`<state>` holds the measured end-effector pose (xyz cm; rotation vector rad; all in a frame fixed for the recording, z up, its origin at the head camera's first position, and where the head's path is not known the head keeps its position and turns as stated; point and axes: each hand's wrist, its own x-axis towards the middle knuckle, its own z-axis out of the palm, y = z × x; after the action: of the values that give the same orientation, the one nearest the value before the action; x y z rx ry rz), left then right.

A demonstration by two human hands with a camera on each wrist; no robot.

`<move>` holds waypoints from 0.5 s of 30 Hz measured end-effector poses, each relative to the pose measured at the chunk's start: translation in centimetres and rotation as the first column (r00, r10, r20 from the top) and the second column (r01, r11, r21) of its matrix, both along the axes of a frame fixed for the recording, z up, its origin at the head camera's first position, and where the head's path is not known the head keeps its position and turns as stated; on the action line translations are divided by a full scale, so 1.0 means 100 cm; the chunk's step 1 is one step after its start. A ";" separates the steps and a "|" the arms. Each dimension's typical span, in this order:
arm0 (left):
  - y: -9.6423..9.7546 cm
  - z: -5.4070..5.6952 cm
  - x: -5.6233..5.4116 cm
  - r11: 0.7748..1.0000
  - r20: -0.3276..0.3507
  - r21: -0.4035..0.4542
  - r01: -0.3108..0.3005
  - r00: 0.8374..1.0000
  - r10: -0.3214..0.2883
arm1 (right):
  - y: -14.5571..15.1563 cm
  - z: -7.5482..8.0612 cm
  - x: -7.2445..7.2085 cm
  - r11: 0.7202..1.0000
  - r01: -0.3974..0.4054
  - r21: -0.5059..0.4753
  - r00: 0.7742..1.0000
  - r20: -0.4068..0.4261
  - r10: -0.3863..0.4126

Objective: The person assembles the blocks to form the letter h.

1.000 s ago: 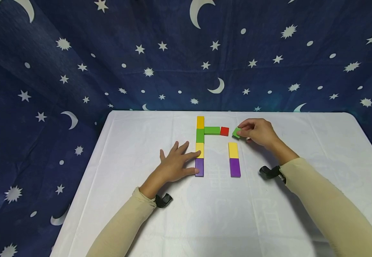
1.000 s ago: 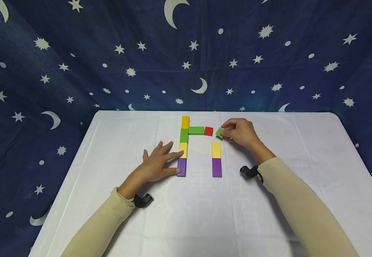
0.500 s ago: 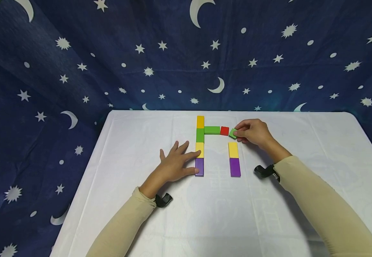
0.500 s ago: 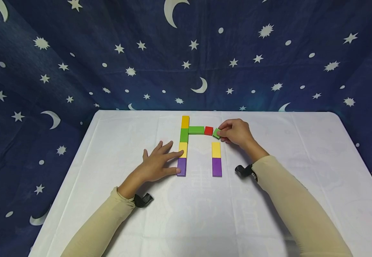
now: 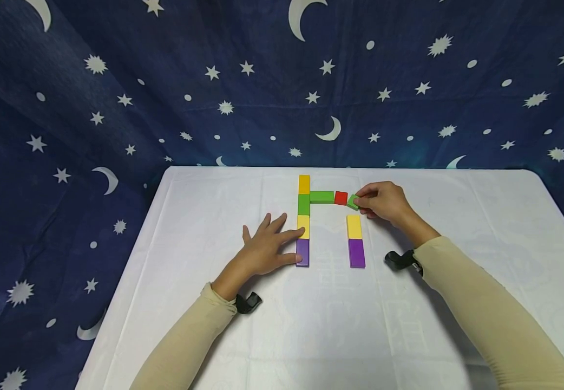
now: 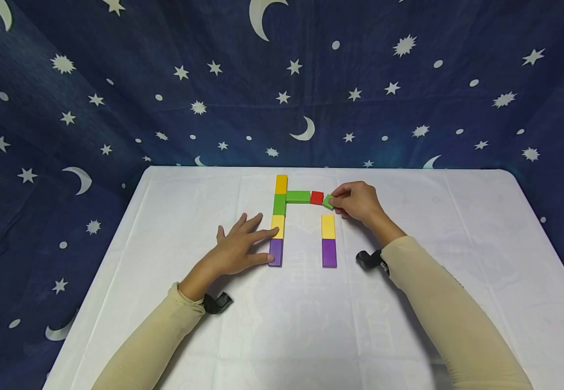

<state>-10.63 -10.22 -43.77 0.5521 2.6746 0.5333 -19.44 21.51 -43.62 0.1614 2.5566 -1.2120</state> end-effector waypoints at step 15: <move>0.000 0.001 0.001 1.000 0.006 -0.003 0.003 1.000 -0.003 | 0.005 0.006 -0.001 0.998 -0.061 -0.014 0.997 0.037 0.062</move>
<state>-10.56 -10.24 -43.69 0.5524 2.6687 0.5293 -19.51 22.03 -43.05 0.1004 2.5019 -1.1918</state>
